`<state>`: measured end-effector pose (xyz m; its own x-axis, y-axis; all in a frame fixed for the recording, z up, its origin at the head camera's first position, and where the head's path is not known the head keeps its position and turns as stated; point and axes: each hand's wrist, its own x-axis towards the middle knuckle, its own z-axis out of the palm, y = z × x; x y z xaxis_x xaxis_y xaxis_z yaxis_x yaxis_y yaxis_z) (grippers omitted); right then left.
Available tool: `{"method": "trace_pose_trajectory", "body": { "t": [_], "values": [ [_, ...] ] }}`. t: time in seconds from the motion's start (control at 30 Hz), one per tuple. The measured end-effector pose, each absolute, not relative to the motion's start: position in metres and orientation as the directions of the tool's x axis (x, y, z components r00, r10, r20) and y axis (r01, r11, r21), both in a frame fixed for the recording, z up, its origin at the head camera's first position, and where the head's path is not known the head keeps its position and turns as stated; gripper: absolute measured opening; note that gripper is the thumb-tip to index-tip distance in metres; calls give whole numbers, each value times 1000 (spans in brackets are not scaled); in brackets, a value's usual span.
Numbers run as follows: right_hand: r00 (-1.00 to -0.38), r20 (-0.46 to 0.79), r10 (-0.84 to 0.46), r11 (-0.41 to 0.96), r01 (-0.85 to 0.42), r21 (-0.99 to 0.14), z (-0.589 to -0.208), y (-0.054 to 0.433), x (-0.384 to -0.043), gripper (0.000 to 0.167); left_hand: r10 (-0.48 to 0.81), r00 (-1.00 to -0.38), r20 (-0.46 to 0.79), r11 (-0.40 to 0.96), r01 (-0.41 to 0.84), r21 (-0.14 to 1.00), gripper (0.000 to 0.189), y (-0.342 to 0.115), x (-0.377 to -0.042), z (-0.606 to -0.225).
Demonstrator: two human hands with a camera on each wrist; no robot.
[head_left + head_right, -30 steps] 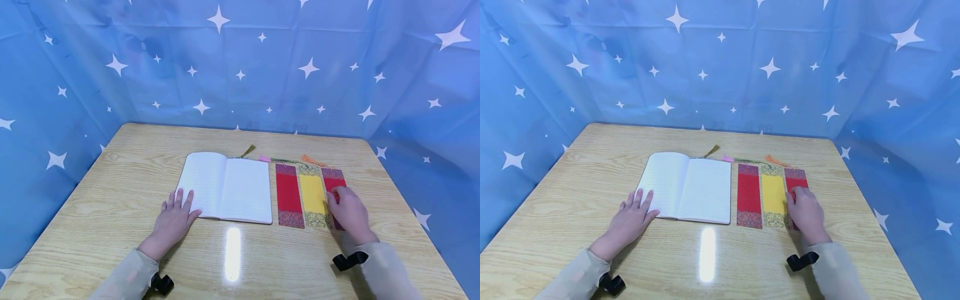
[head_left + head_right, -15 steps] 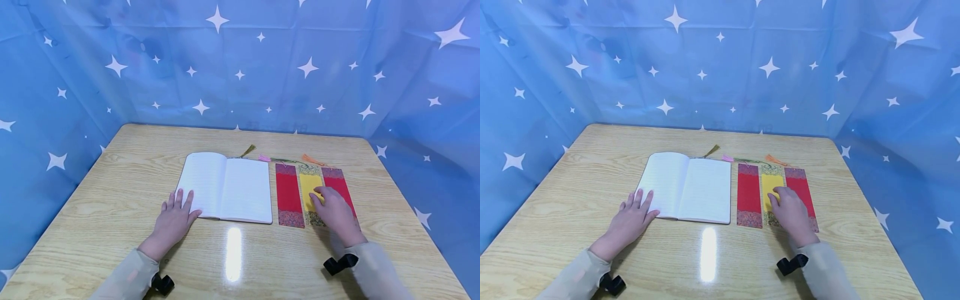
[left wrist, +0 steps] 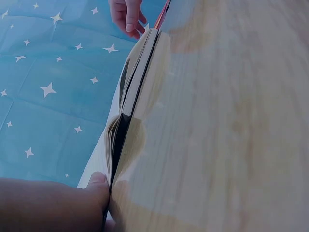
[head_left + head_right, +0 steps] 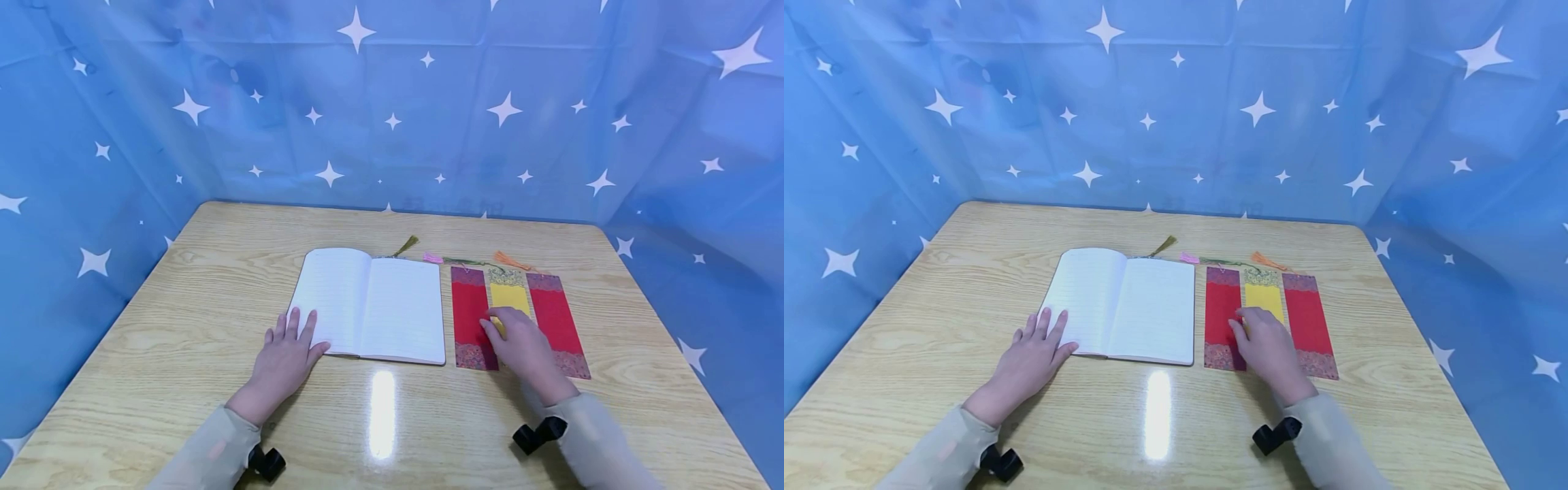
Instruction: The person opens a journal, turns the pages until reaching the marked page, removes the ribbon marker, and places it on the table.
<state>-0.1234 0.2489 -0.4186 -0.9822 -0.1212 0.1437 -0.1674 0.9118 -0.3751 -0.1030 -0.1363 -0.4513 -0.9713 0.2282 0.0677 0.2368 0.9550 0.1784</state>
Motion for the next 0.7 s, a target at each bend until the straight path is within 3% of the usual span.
{"method": "trace_pose_trajectory", "body": {
  "t": [0.43,0.7],
  "values": [
    [-913,270,-306,870,-384,-309,-422,222,-124,34,228,-972,55,953,234,192,62,-137,-104,-452],
    [-852,193,-487,814,-523,-251,-423,216,-123,55,226,-973,54,954,232,190,63,-137,-104,-452]
  ]
}}
